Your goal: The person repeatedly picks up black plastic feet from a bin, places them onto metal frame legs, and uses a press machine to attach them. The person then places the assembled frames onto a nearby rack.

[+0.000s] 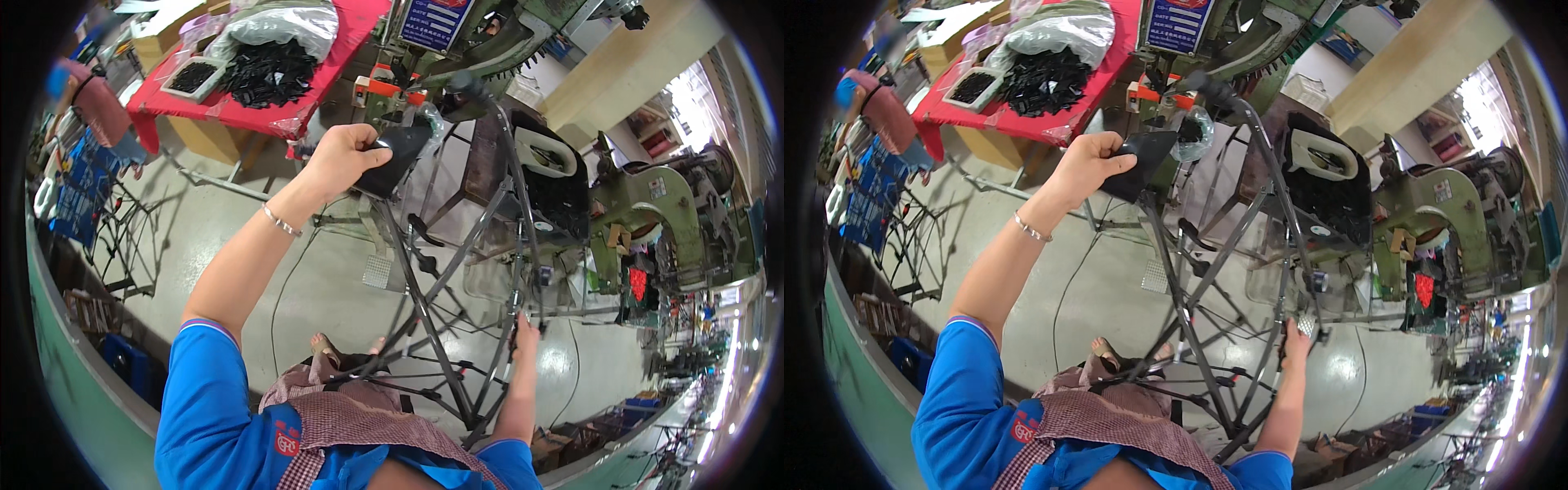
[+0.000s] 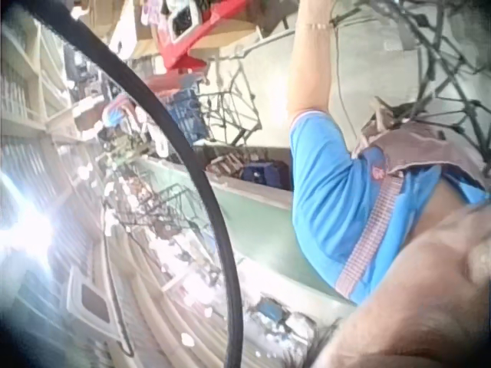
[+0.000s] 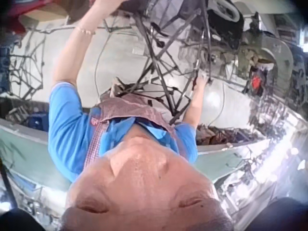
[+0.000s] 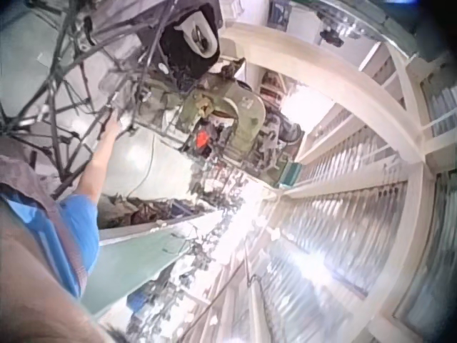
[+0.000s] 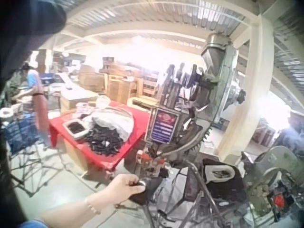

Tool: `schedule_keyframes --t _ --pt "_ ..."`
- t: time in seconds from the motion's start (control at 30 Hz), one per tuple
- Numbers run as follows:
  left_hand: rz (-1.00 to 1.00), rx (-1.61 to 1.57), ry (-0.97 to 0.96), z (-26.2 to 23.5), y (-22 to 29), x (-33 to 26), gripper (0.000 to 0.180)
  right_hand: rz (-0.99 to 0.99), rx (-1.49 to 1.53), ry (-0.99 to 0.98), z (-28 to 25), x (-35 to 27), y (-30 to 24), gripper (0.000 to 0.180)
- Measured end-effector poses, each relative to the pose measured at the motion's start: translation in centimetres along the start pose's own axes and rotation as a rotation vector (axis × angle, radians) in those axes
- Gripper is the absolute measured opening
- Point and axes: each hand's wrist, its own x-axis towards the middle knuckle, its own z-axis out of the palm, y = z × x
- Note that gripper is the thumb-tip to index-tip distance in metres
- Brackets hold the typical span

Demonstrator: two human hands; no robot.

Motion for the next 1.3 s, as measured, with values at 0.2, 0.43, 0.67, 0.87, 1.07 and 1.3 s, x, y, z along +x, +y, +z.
schedule_keyframes --t 0.2,0.43,0.67,0.87,1.07,1.3 --pt "-0.008 -0.215 0.119 0.8 -6.3 6.8 0.023 -0.092 -0.242 0.22 -7.7 -2.1 -4.8 0.038" --pt "0.069 -0.108 0.364 2.3 -9.6 13.1 0.017 -0.229 -0.411 0.324 -13.5 -2.2 -6.3 0.048" --pt "0.017 -0.069 0.448 3.1 -8.9 15.9 0.019 -0.138 -0.323 0.288 -11.6 -1.9 -4.0 0.046" --pt "-0.137 0.151 0.446 2.1 -9.3 16.6 0.032 -0.103 -0.285 0.226 -8.0 -2.7 -3.9 0.041" --pt "-0.464 -0.197 -0.006 -1.4 -9.4 17.0 0.046 -0.026 -0.131 0.178 -5.0 -5.4 -6.2 0.031" --pt "-0.069 0.252 -0.576 -7.6 -2.4 14.8 0.044 -0.098 -0.196 0.243 -0.2 -9.4 -9.9 0.03"
